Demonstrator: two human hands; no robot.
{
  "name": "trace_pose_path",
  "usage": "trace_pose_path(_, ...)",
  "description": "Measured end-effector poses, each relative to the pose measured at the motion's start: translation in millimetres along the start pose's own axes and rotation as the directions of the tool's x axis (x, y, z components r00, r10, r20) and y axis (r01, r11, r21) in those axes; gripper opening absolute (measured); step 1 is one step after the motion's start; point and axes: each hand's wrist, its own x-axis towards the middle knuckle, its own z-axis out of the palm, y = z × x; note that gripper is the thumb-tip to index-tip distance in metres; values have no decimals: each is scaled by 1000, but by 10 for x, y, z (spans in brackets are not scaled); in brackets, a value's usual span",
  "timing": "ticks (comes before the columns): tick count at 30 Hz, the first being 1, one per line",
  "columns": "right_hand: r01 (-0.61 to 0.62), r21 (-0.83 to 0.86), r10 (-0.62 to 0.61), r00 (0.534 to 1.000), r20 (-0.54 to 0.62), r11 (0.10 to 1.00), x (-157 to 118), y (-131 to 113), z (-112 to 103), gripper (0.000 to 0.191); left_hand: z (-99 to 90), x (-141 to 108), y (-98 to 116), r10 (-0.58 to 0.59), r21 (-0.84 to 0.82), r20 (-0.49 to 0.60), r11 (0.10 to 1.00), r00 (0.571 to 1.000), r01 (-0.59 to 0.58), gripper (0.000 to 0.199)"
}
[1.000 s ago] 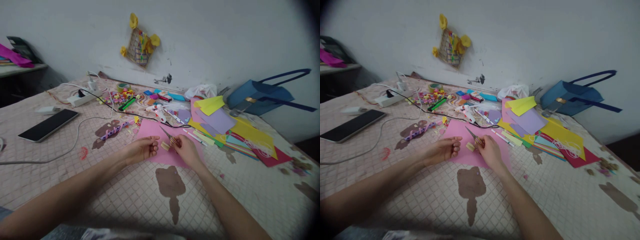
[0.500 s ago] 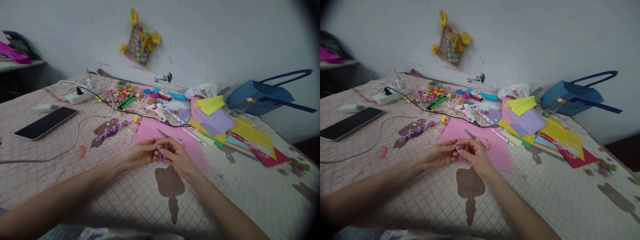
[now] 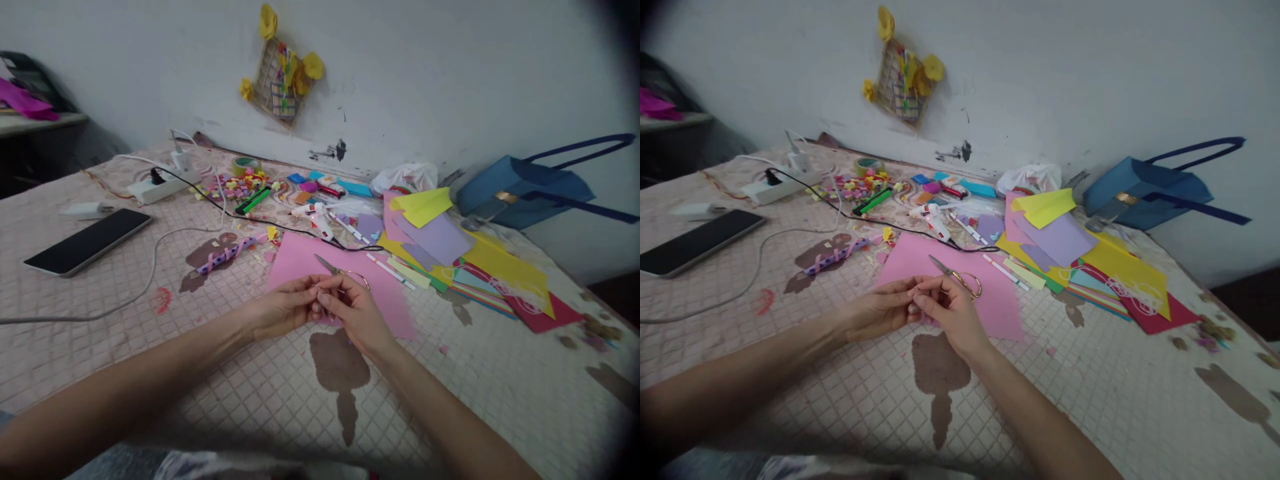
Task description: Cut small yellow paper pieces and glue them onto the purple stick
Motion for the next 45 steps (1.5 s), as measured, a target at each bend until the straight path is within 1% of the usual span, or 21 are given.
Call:
trace_pose_path(4,-44,5,43,999,9,999,3,22,-18,15,-12,7,-15,7,16,17,1000,1000,-7,24)
trace_pose_path(6,-30,-11,31,999,20,999,15,2,-29,15,-14,9,-5,0,22,19,1000,1000,-1,23)
trace_pose_path(10,3,-16,-3,999,32,1000,36,-64,-35,16,-6,5,35,0,31,-14,1000,1000,0,21)
trace_pose_path(12,-2,-3,2,1000,26,1000,35,-84,-27,15,-2,1,46,4,44,-3,999,1000,-4,21)
trace_pose_path(17,-67,67,65,997,36,996,9,-73,-1,13,-2,1,25,14,86,48,996,999,-18,25)
trace_pose_path(21,-93,95,89,995,45,991,2,-61,11,15,-5,8,12,32,179,32,983,999,-38,26)
trace_pose_path(23,-116,107,112,993,48,987,6,-83,5,16,0,6,24,35,192,18,981,999,-38,27)
trace_pose_path(27,-188,149,176,980,91,971,15,-151,-28,17,12,-14,69,7,172,28,985,1000,-11,30)
trace_pose_path(32,-226,185,203,970,135,956,8,-147,-41,17,-27,-16,60,18,261,57,965,998,-32,33)
trace_pose_path(36,-208,135,198,977,82,969,3,-124,-16,16,-68,10,20,67,350,100,932,993,-98,29)
trace_pose_path(38,-193,100,187,980,68,976,4,-133,-14,15,-61,17,22,68,370,85,924,994,-95,27)
trace_pose_path(40,-177,83,170,981,89,981,7,-153,-24,14,-38,16,44,54,335,44,940,998,-65,27)
trace_pose_path(42,-160,79,150,981,119,984,11,-175,-42,15,-11,8,75,37,266,16,963,999,-40,28)
trace_pose_path(45,-134,53,127,983,130,990,17,-192,-59,16,10,-4,103,12,197,22,980,1000,-17,30)
